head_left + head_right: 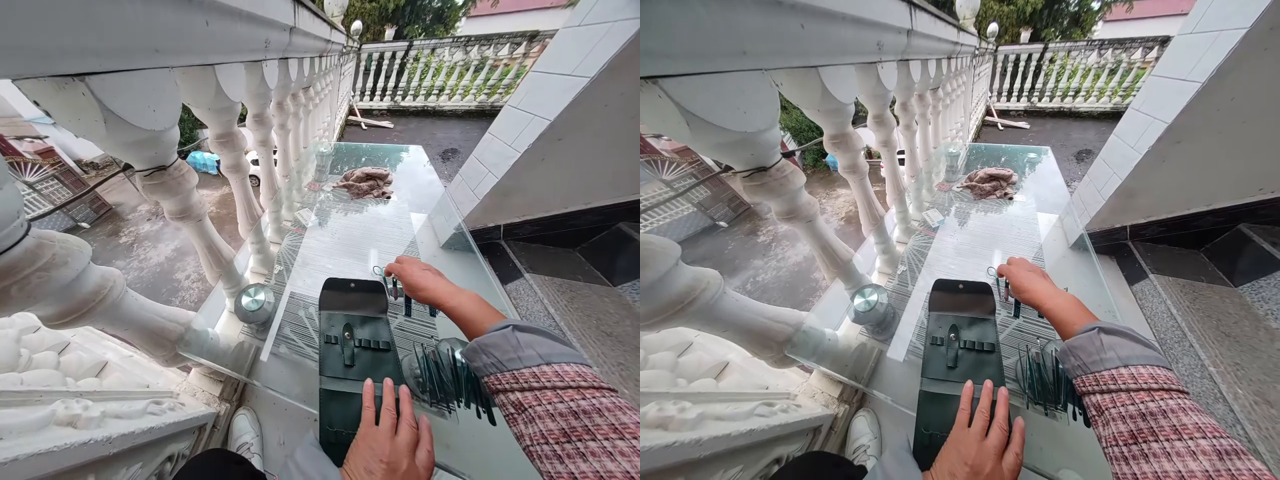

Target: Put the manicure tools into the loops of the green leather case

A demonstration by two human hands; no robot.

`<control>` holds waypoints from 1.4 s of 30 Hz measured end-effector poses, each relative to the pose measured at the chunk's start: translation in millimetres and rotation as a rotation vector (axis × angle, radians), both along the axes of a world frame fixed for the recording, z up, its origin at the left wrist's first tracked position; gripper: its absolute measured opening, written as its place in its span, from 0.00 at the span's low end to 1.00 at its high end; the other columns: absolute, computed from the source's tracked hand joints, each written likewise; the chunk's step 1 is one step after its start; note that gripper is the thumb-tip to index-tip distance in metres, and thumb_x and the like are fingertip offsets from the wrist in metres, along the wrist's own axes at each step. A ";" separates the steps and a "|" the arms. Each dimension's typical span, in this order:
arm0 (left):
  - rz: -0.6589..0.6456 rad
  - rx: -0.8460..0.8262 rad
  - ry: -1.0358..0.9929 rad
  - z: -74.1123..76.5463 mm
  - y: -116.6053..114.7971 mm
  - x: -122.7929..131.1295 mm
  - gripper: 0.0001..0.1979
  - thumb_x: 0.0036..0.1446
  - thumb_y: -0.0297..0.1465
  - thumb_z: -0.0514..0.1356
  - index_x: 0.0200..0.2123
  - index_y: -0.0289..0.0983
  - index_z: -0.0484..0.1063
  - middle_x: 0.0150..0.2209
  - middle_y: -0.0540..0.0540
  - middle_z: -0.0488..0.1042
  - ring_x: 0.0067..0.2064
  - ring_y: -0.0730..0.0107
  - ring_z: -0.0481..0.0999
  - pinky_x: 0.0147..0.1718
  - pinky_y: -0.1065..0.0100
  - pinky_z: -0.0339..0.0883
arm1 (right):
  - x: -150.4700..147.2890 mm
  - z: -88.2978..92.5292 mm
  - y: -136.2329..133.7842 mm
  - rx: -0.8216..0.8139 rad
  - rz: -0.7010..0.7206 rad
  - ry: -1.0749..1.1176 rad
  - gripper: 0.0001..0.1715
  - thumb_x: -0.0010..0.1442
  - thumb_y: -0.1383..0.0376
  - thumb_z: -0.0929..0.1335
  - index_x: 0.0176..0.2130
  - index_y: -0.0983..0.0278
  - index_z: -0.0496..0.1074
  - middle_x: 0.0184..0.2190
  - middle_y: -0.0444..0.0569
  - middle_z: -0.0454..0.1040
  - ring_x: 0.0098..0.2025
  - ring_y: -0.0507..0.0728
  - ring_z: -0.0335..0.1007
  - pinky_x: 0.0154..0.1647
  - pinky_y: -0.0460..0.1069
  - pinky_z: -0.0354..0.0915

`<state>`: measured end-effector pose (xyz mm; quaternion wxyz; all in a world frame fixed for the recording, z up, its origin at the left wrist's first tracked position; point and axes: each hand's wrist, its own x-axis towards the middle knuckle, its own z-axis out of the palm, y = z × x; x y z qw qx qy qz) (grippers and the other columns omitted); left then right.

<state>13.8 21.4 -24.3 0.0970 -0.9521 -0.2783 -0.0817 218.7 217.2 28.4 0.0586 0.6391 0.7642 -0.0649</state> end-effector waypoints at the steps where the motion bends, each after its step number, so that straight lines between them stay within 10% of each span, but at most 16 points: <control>1: -0.003 -0.006 0.004 1.0 0.0 -0.3 0.24 0.63 0.44 0.48 0.56 0.36 0.61 0.58 0.35 0.62 0.59 0.45 0.61 0.51 0.44 0.57 | -1.7 1.6 -2.0 0.005 0.022 -0.010 0.21 0.52 0.73 0.64 0.44 0.59 0.72 0.42 0.55 0.68 0.47 0.64 0.62 0.36 0.52 0.58; 13: -0.093 -0.110 -0.005 7.3 4.3 -6.9 0.29 0.62 0.45 0.48 0.58 0.29 0.58 0.60 0.28 0.57 0.60 0.38 0.57 0.53 0.41 0.51 | -3.2 6.1 -43.1 0.267 0.092 0.227 0.23 0.56 0.75 0.60 0.48 0.62 0.71 0.44 0.53 0.73 0.46 0.60 0.65 0.46 0.53 0.62; 22: -0.080 -0.114 -0.064 9.8 -0.7 -8.3 0.25 0.65 0.41 0.48 0.58 0.29 0.59 0.59 0.31 0.60 0.60 0.51 0.60 0.58 0.47 0.46 | 21.2 8.1 -161.4 0.436 -0.699 0.807 0.17 0.53 0.57 0.64 0.41 0.62 0.68 0.30 0.46 0.73 0.25 0.52 0.68 0.29 0.49 0.66; 28: -0.269 0.021 -0.118 15.1 -15.1 -10.0 0.22 0.66 0.38 0.46 0.55 0.28 0.63 0.56 0.33 0.65 0.57 0.55 0.64 0.57 0.53 0.50 | 39.8 -25.8 -193.4 0.246 -0.694 0.437 0.09 0.52 0.58 0.62 0.31 0.60 0.67 0.27 0.45 0.73 0.29 0.55 0.68 0.30 0.49 0.60; 35: -0.544 0.189 -0.298 -10.9 -36.9 -14.2 0.15 0.62 0.30 0.51 0.47 0.28 0.69 0.49 0.34 0.72 0.52 0.51 0.70 0.53 0.50 0.58 | 36.8 -30.0 -198.9 0.169 -0.551 0.319 0.08 0.53 0.63 0.62 0.35 0.61 0.65 0.33 0.47 0.71 0.33 0.54 0.69 0.32 0.48 0.59; 42: -0.635 0.146 -0.185 -2.9 -41.0 -23.4 0.16 0.64 0.30 0.49 0.49 0.28 0.68 0.50 0.36 0.71 0.52 0.55 0.70 0.52 0.54 0.61 | 43.3 -24.9 -198.3 0.060 -0.542 0.110 0.09 0.56 0.69 0.58 0.36 0.60 0.65 0.35 0.47 0.72 0.33 0.55 0.67 0.30 0.48 0.56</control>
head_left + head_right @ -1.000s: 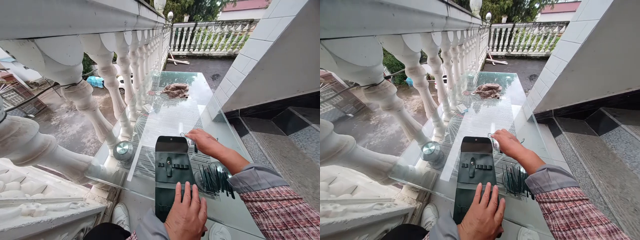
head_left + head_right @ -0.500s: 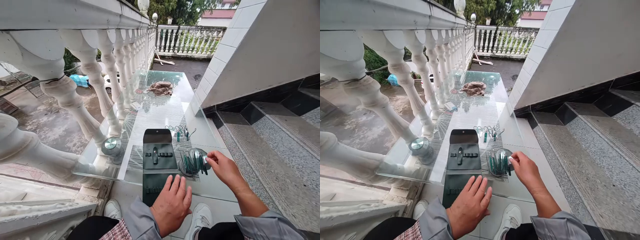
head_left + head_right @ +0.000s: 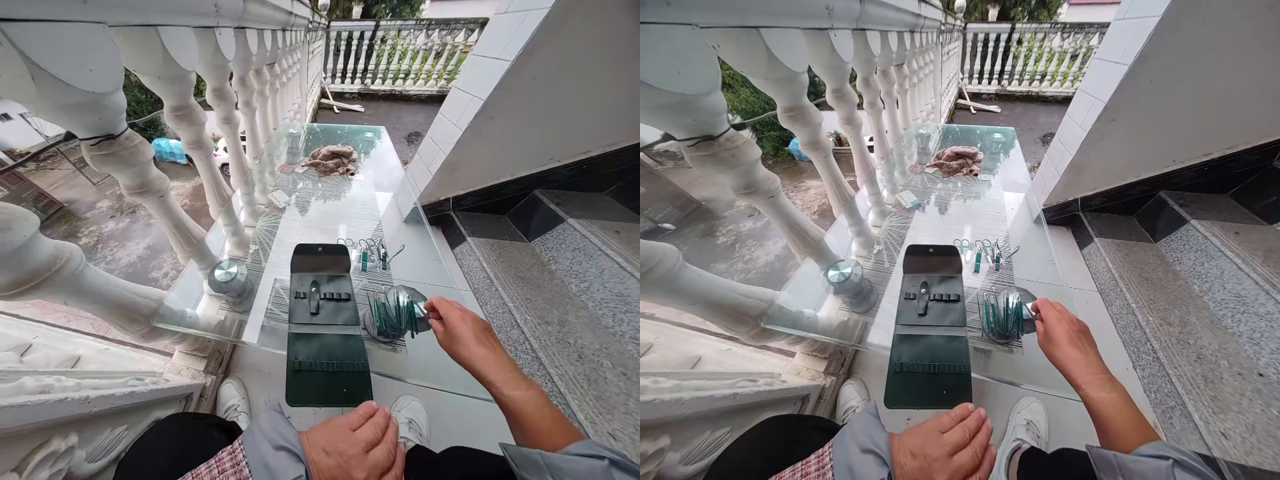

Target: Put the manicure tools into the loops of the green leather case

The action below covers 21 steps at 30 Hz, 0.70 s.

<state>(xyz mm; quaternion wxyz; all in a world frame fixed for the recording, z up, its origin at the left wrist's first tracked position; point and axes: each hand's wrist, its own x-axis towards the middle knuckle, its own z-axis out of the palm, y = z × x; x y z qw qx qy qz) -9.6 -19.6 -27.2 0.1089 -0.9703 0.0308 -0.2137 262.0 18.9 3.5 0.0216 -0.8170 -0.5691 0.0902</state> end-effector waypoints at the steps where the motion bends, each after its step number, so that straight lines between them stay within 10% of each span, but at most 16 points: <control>1: -0.001 0.004 0.005 1.6 -0.6 -1.0 0.16 0.64 0.30 0.49 0.49 0.29 0.68 0.50 0.36 0.71 0.51 0.56 0.70 0.52 0.54 0.61 | 1.0 0.9 0.5 -0.015 0.008 -0.021 0.10 0.56 0.69 0.58 0.36 0.60 0.65 0.35 0.46 0.73 0.33 0.55 0.67 0.30 0.48 0.55; 9: 0.006 -0.125 0.014 -11.3 -13.2 -1.7 0.14 0.63 0.31 0.51 0.47 0.29 0.68 0.49 0.36 0.71 0.51 0.56 0.70 0.47 0.59 0.65 | 2.4 11.1 7.3 -0.105 0.020 -0.034 0.08 0.55 0.69 0.59 0.33 0.59 0.66 0.32 0.45 0.73 0.31 0.55 0.65 0.27 0.47 0.52; 14: 0.162 -0.698 0.006 -36.0 -36.6 4.1 0.11 0.61 0.38 0.55 0.45 0.41 0.67 0.42 0.50 0.75 0.38 0.73 0.74 0.35 0.73 0.67 | 2.1 16.0 6.0 -0.105 0.025 -0.049 0.09 0.53 0.70 0.60 0.33 0.60 0.66 0.33 0.47 0.72 0.32 0.55 0.65 0.28 0.47 0.52; 21: 0.246 -1.339 -0.069 -19.9 -33.9 5.9 0.09 0.57 0.29 0.57 0.41 0.39 0.73 0.38 0.47 0.77 0.39 0.69 0.76 0.39 0.73 0.66 | 4.2 13.2 6.6 -0.071 0.037 -0.040 0.10 0.51 0.72 0.60 0.32 0.59 0.66 0.28 0.46 0.72 0.27 0.54 0.64 0.25 0.47 0.49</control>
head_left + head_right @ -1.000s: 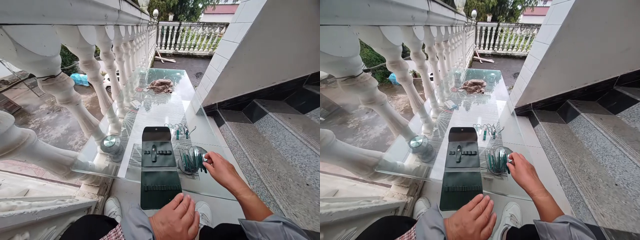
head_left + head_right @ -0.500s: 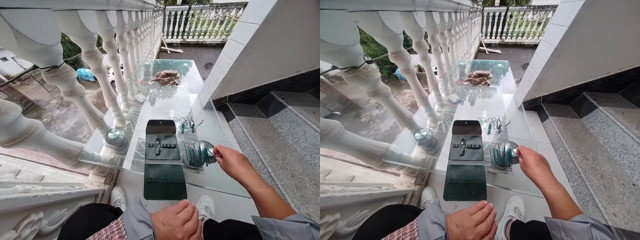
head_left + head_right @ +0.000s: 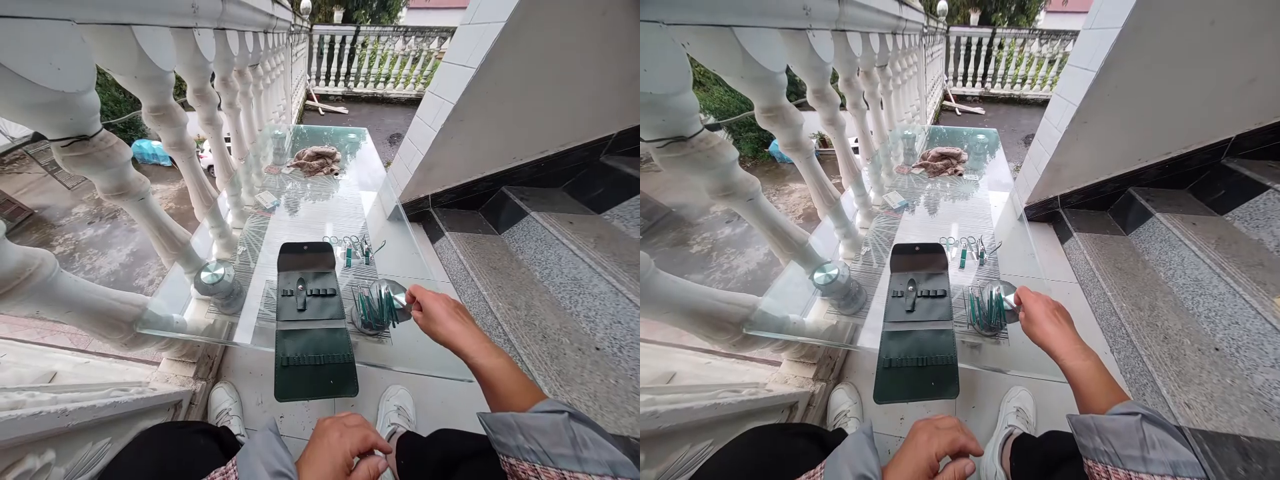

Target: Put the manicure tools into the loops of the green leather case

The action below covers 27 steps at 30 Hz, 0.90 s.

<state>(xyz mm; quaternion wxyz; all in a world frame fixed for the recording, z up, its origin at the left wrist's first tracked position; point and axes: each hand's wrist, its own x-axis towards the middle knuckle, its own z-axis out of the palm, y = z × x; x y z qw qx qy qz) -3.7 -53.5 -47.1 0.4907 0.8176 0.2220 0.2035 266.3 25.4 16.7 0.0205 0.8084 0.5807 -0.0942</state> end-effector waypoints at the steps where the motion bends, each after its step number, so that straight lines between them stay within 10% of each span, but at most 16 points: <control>1: 0.025 -0.056 -0.005 2.6 1.6 0.3 0.09 0.56 0.28 0.58 0.41 0.39 0.74 0.37 0.47 0.78 0.39 0.69 0.76 0.39 0.72 0.66 | 0.0 0.2 0.6 0.004 -0.004 0.007 0.10 0.51 0.72 0.60 0.32 0.60 0.66 0.28 0.46 0.72 0.27 0.54 0.63 0.25 0.47 0.49; 18: 0.013 -0.229 0.024 10.7 9.1 7.4 0.12 0.51 0.26 0.58 0.39 0.39 0.77 0.34 0.45 0.78 0.37 0.66 0.76 0.36 0.71 0.66 | 57.1 -27.0 -28.4 0.245 -0.184 0.151 0.16 0.50 0.62 0.64 0.41 0.60 0.70 0.45 0.52 0.71 0.47 0.62 0.66 0.41 0.53 0.62; 27: 0.122 -0.458 0.133 16.7 12.1 13.1 0.13 0.49 0.25 0.57 0.36 0.38 0.78 0.33 0.47 0.77 0.34 0.69 0.74 0.32 0.73 0.63 | 78.3 -36.7 -35.2 0.226 -0.429 0.413 0.17 0.47 0.58 0.66 0.38 0.60 0.73 0.29 0.46 0.78 0.31 0.58 0.73 0.35 0.53 0.65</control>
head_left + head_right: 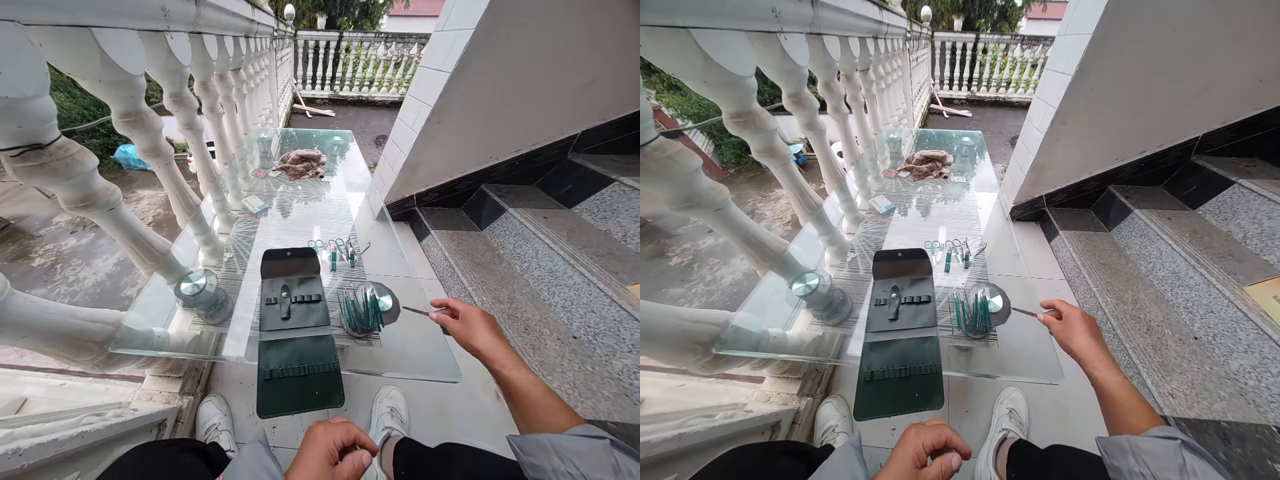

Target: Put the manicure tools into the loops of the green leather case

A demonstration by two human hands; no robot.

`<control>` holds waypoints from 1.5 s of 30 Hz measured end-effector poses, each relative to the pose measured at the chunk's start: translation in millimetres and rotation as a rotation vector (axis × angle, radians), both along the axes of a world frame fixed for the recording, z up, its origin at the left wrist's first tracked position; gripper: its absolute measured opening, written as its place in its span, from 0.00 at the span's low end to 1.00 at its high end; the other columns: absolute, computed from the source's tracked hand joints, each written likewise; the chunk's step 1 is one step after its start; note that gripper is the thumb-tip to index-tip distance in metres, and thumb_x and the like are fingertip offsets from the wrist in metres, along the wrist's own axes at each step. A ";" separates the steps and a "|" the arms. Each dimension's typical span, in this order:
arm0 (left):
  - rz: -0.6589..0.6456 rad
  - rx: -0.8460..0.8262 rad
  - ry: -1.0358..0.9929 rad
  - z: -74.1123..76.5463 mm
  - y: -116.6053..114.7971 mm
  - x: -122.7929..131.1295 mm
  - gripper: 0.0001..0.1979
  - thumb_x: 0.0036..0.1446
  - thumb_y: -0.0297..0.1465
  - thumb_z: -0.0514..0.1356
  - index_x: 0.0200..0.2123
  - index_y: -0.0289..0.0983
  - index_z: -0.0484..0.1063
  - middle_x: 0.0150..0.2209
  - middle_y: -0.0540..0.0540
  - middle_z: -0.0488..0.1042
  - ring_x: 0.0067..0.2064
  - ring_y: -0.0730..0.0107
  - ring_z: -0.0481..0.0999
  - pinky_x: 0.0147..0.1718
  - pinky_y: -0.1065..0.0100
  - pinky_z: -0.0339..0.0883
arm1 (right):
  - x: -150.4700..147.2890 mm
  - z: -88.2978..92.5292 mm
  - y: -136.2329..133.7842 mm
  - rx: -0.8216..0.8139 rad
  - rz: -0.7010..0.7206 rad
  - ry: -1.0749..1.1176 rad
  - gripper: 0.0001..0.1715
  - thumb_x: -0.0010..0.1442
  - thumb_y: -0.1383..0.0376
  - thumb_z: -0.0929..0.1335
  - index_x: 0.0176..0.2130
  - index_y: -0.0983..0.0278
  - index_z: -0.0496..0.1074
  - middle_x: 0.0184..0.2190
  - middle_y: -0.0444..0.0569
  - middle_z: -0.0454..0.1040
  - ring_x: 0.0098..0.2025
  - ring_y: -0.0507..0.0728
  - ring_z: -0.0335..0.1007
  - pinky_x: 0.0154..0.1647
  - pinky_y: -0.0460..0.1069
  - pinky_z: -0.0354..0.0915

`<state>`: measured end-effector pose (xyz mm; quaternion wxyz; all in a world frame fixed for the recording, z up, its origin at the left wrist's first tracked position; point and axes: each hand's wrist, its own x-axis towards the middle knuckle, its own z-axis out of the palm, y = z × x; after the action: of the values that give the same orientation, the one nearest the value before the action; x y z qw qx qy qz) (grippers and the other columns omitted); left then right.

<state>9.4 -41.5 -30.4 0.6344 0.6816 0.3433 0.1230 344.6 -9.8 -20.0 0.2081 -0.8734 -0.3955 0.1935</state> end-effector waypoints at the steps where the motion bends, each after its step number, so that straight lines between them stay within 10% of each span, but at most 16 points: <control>1: 0.016 -0.019 -0.004 -0.5 -0.2 0.5 0.12 0.49 0.25 0.57 0.35 0.38 0.79 0.33 0.47 0.77 0.34 0.69 0.73 0.33 0.73 0.63 | 0.9 2.0 0.3 -0.012 -0.010 -0.013 0.15 0.47 0.58 0.66 0.36 0.60 0.74 0.29 0.46 0.78 0.29 0.58 0.73 0.33 0.53 0.64; 6: 0.101 -0.197 -0.067 -5.1 -3.6 1.3 0.12 0.49 0.28 0.57 0.34 0.36 0.79 0.32 0.47 0.75 0.31 0.71 0.71 0.32 0.72 0.62 | -4.8 19.2 -0.6 -0.046 -0.004 -0.129 0.10 0.47 0.59 0.66 0.29 0.58 0.75 0.25 0.47 0.77 0.27 0.60 0.70 0.29 0.54 0.62; 16: 0.292 -0.775 -0.130 -11.3 -3.5 8.1 0.23 0.35 0.42 0.68 0.32 0.31 0.73 0.27 0.46 0.73 0.24 0.75 0.66 0.26 0.70 0.61 | -109.2 51.8 15.0 0.358 0.189 0.574 0.18 0.49 0.51 0.69 0.31 0.62 0.70 0.29 0.47 0.72 0.30 0.53 0.66 0.34 0.49 0.66; 23: 0.692 -0.715 -0.277 -29.0 -4.6 2.2 0.27 0.41 0.49 0.66 0.34 0.31 0.72 0.31 0.43 0.73 0.29 0.70 0.69 0.30 0.67 0.64 | -165.4 53.7 29.7 0.237 0.263 0.976 0.35 0.44 0.60 0.72 0.51 0.60 0.60 0.27 0.38 0.64 0.23 0.48 0.63 0.25 0.48 0.65; 45: 0.982 -0.776 -0.336 -7.7 0.2 5.7 0.22 0.41 0.44 0.70 0.31 0.33 0.71 0.23 0.48 0.70 0.24 0.71 0.69 0.22 0.70 0.61 | -174.9 28.0 30.8 0.097 0.499 0.616 0.23 0.53 0.64 0.63 0.50 0.59 0.62 0.26 0.39 0.66 0.25 0.50 0.63 0.29 0.48 0.61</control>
<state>15.1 -41.2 -38.1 0.7497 0.1379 0.5305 0.3708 169.7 21.0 8.0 0.3046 -0.6407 -0.5234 0.4721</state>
